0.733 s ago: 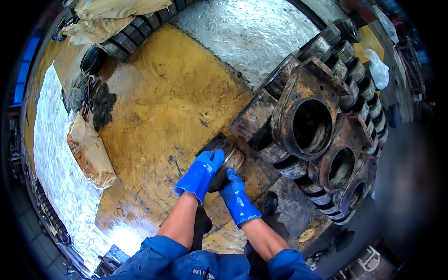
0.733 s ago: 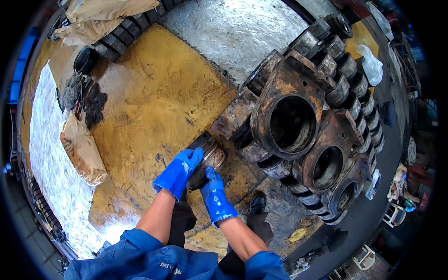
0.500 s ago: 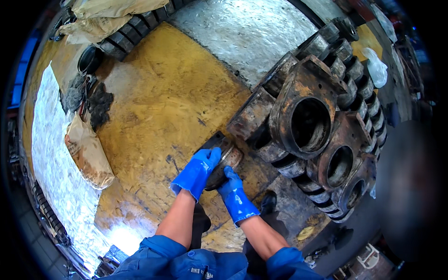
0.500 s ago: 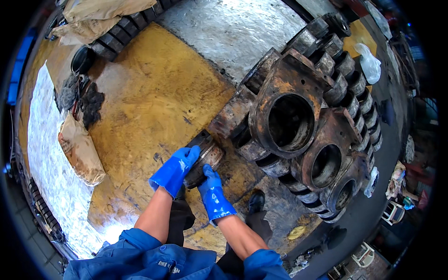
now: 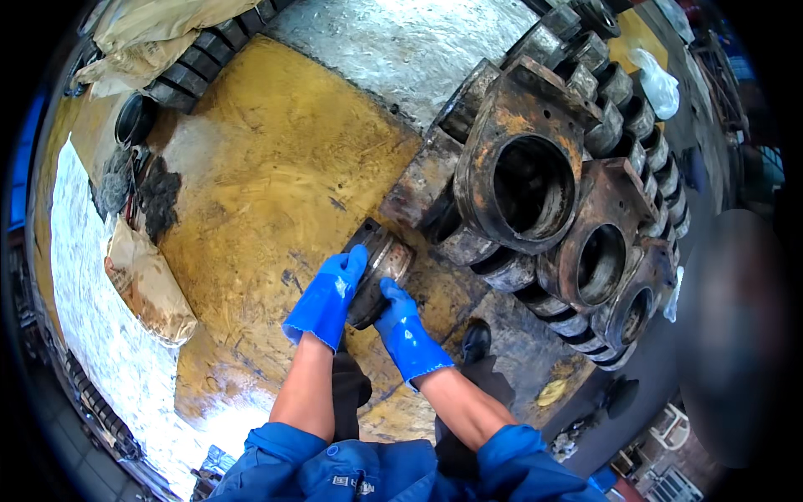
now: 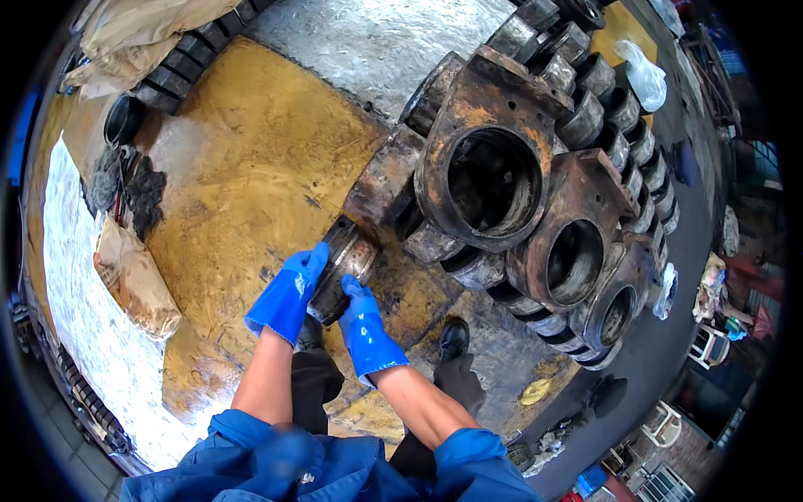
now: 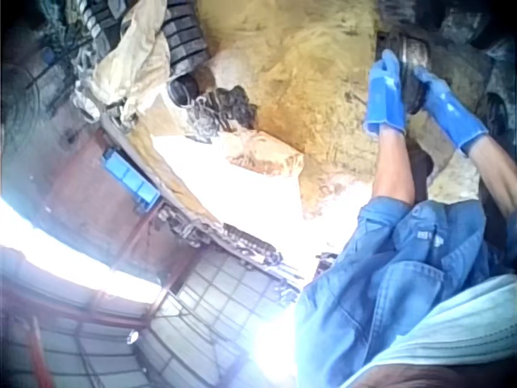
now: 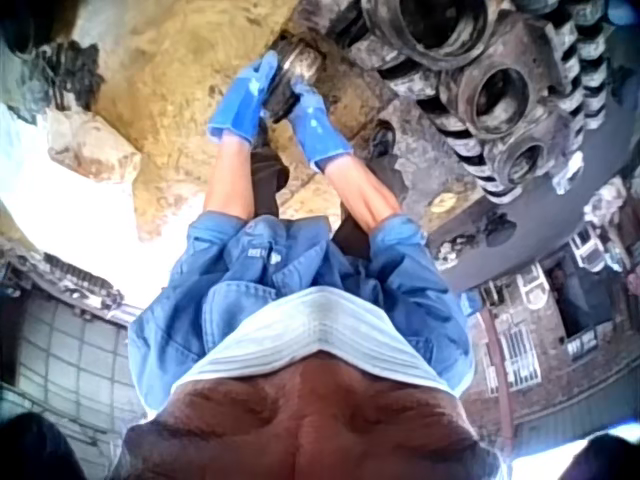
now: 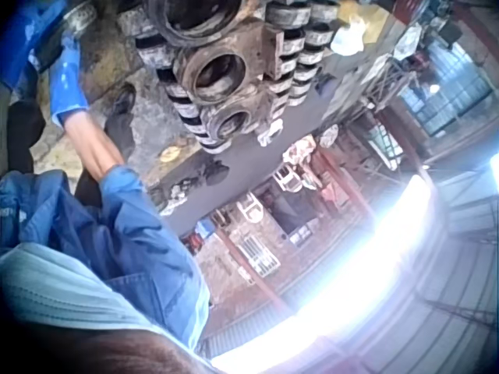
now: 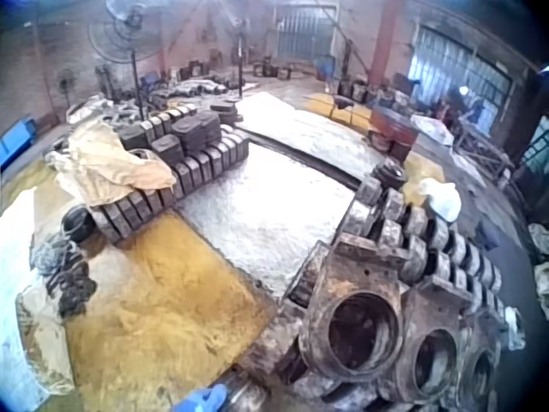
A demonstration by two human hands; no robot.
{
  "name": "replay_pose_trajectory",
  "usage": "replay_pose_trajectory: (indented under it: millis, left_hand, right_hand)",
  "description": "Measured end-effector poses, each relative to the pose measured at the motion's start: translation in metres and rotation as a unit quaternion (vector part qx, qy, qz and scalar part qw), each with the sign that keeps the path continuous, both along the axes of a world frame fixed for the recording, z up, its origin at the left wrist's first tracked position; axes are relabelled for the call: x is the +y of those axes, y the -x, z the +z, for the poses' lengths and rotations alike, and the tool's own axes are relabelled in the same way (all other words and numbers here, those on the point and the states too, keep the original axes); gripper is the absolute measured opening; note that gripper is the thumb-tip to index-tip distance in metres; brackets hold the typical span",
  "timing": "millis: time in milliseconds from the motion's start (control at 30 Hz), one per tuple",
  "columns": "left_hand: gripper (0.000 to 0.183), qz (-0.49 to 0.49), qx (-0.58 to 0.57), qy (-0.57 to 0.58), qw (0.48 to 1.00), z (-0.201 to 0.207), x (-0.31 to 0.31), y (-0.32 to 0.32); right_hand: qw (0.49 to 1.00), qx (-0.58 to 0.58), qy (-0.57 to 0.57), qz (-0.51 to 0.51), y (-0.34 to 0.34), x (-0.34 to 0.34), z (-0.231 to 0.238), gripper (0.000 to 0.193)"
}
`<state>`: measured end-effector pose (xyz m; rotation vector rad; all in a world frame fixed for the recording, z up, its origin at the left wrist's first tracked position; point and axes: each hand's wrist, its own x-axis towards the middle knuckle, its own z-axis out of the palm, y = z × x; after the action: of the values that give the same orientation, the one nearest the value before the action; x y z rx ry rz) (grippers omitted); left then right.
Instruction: The person cleans various cylindrical metal components by hand using a cloth and a dark industrial lubricant, wiping both the internal and external surfaces before cleaning the floor surface.
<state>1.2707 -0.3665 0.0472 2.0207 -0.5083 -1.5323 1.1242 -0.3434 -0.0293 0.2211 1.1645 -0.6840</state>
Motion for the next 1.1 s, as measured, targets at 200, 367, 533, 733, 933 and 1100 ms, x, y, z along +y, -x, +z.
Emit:
replay_pose_trajectory:
  millis: [200, 367, 533, 733, 933, 1100]
  left_hand:
    - [0.059, 0.025, 0.000, -0.001, 1.000, -0.004, 0.000, 0.012]
    - [0.056, 0.026, -0.056, 0.002, 0.998, 0.001, 0.000, 0.013]
    - [0.055, 0.030, -0.072, 0.010, 0.997, 0.008, -0.001, 0.019]
    - [0.052, 0.038, -0.050, 0.032, 0.997, -0.003, 0.007, 0.023]
    - [0.051, 0.042, -0.054, 0.015, 0.998, -0.006, 0.003, 0.025]
    - [0.048, 0.027, -0.034, 0.003, 0.999, -0.006, 0.008, 0.010]
  right_hand:
    - [0.998, -0.039, 0.000, -0.050, 0.014, 0.011, -0.020, 0.042]
    - [0.999, -0.035, 0.016, -0.028, 0.009, 0.012, -0.012, 0.035]
    - [0.999, -0.042, 0.008, -0.024, 0.014, 0.011, -0.012, 0.030]
    - [0.998, -0.068, 0.017, -0.005, 0.021, 0.006, 0.000, 0.047]
    - [0.995, -0.092, 0.026, 0.018, 0.024, 0.011, -0.017, 0.053]
    - [0.998, -0.058, 0.017, 0.036, 0.010, 0.013, -0.002, 0.058]
